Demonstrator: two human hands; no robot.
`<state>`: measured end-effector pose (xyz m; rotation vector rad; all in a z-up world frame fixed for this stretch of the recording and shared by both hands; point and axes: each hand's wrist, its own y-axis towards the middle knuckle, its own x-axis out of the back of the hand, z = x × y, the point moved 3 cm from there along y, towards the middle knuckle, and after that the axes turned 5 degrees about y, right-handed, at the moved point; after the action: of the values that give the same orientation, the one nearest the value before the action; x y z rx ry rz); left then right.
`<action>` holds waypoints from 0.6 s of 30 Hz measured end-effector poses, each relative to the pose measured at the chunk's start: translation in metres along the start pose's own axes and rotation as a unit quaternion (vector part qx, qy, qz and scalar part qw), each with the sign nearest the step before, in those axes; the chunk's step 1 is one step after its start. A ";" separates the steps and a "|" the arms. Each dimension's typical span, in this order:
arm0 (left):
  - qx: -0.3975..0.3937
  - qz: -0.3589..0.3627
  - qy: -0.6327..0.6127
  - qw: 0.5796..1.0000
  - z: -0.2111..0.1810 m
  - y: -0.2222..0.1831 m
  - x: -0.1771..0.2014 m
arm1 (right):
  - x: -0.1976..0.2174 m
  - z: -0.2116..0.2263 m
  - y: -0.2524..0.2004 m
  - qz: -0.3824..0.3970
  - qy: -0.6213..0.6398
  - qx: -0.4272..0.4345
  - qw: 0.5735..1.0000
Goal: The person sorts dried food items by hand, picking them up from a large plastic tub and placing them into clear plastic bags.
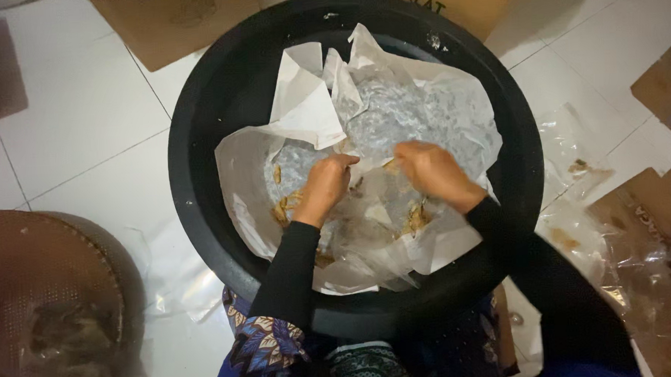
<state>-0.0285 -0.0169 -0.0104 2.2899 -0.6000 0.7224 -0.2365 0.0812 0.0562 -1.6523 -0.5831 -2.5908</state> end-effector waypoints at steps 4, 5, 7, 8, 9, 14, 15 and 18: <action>0.008 0.018 0.036 0.999 0.004 0.005 -0.014 | -0.050 -0.087 -0.032 0.228 -0.108 -0.087 0.964; 0.011 0.027 0.049 0.998 0.006 0.005 -0.015 | -0.072 -0.104 -0.041 0.282 -0.140 -0.058 0.947; 0.016 0.016 0.027 0.999 0.007 0.001 -0.013 | -0.116 -0.128 -0.068 0.371 -0.157 -0.020 0.915; 0.018 0.011 0.017 1.000 0.008 0.001 -0.011 | -0.135 -0.137 -0.080 0.414 -0.165 -0.001 0.895; 0.017 0.011 0.018 1.000 0.009 0.002 -0.009 | -0.149 -0.143 -0.089 0.409 -0.169 0.032 0.896; -0.001 0.012 0.019 1.000 0.009 0.002 -0.009 | -0.190 -0.161 -0.113 0.388 -0.186 0.092 0.898; 0.000 0.013 0.021 1.000 0.008 0.003 -0.011 | -0.194 -0.164 -0.113 0.398 -0.199 0.066 0.893; -0.005 0.013 0.025 1.000 0.007 0.004 -0.012 | -0.196 -0.168 -0.115 0.419 -0.209 0.031 0.883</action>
<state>-0.0376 -0.0219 -0.0199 2.2517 -0.6098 0.7835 -0.3201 0.0987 -0.2130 -1.8761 0.0784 -1.6001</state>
